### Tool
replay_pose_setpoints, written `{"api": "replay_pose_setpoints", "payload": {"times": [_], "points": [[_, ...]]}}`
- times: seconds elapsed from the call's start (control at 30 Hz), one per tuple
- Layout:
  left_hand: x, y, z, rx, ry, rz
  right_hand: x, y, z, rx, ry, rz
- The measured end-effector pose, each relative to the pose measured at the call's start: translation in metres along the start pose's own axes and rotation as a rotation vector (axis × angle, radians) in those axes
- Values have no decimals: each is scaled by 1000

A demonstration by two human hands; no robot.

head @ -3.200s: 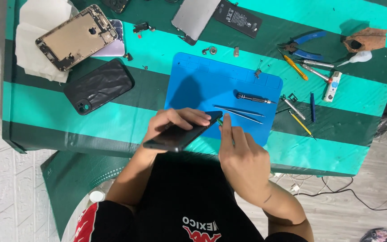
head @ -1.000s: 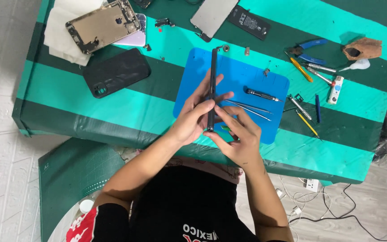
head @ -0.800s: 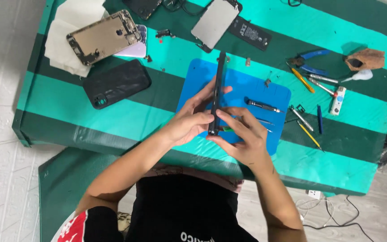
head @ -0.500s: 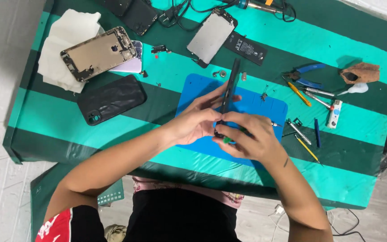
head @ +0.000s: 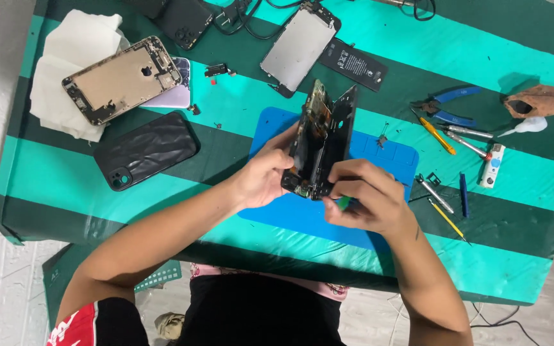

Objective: Inspecting and disassembling the internal components of a mobile phone using specialized repair tools.

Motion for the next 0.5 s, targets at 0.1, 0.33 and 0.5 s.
{"api": "replay_pose_setpoints", "payload": {"times": [0.1, 0.33, 0.5], "points": [[-20, -3, -19, -34, -20, 20, 4, -6, -3, -2, -31, -72], [-24, -4, -40, -48, -182, -56, 10, 0, 0, 15, -65, -135], [-74, -2, -69, -49, -119, -36, 19, -8, -8, -15, -50, -176]]}}
Point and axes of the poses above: each hand's wrist, its own y-axis towards the middle knuckle, its own x-axis out of the back of the hand, z = x × y, the point moved 2 cm from there along y, towards the middle knuckle, and after that the axes turned 10 degrees about z, right-handed, at the moved point
